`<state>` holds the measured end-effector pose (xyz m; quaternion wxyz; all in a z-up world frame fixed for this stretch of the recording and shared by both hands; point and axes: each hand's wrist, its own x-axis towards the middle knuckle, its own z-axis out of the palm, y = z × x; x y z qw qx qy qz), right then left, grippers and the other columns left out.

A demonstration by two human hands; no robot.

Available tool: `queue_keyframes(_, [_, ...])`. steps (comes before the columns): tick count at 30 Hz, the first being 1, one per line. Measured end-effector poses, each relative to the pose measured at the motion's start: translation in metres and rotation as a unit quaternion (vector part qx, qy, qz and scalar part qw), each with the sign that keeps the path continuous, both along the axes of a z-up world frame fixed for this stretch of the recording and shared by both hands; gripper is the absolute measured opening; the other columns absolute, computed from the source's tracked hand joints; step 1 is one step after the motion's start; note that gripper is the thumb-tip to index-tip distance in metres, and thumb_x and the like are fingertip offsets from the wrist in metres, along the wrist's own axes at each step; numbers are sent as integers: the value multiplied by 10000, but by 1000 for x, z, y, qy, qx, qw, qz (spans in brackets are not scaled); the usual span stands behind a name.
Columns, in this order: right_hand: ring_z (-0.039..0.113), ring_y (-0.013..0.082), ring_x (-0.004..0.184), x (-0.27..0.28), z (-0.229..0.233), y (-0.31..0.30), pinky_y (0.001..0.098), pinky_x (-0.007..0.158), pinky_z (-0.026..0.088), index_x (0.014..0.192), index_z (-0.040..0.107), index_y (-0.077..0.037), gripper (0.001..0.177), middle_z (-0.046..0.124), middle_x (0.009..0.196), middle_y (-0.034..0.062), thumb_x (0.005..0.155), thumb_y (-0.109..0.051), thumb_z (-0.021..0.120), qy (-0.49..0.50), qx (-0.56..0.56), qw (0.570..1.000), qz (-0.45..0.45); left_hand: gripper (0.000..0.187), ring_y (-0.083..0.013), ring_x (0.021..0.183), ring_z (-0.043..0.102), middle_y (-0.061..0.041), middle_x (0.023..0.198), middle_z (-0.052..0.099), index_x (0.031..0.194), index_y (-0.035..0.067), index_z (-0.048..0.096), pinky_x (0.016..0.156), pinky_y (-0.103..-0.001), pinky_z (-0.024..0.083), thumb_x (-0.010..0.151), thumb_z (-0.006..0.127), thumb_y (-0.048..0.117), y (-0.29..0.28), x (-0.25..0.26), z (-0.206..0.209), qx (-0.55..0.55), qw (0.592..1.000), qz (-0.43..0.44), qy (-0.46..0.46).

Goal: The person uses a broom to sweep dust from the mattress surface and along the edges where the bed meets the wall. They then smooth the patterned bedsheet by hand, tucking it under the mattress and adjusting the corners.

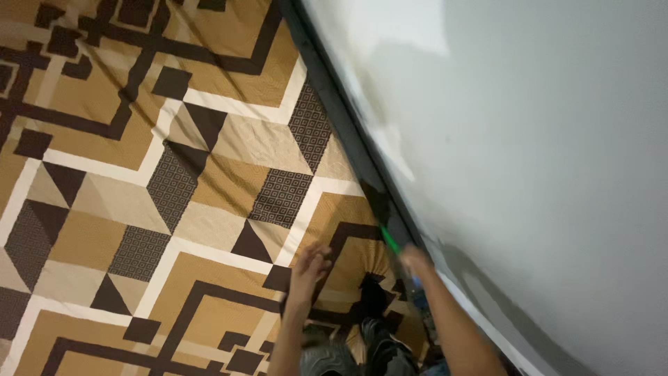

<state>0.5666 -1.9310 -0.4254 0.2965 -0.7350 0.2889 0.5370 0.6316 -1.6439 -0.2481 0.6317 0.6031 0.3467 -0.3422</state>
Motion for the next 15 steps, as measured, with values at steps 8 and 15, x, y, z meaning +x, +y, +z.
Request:
queue_keyframes(8, [670,279,577,171,-45,13,445,574,524,822,724,96,245,697,712,218,837,-139,657,-17,33,991,-128,461,-164,1119,671,-17,1322,684,1430,167,555,943,-348,499,1005,544,345,69,99,-5,34,998,42,15])
queue_keyframes(15, [706,262,532,284,-35,25,432,551,545,729,768,113,234,726,636,198,772,-112,718,38,47,998,-17,429,-193,1070,654,-64,1276,699,1399,144,589,911,-348,525,1018,563,341,107,240,-20,-55,997,59,-9])
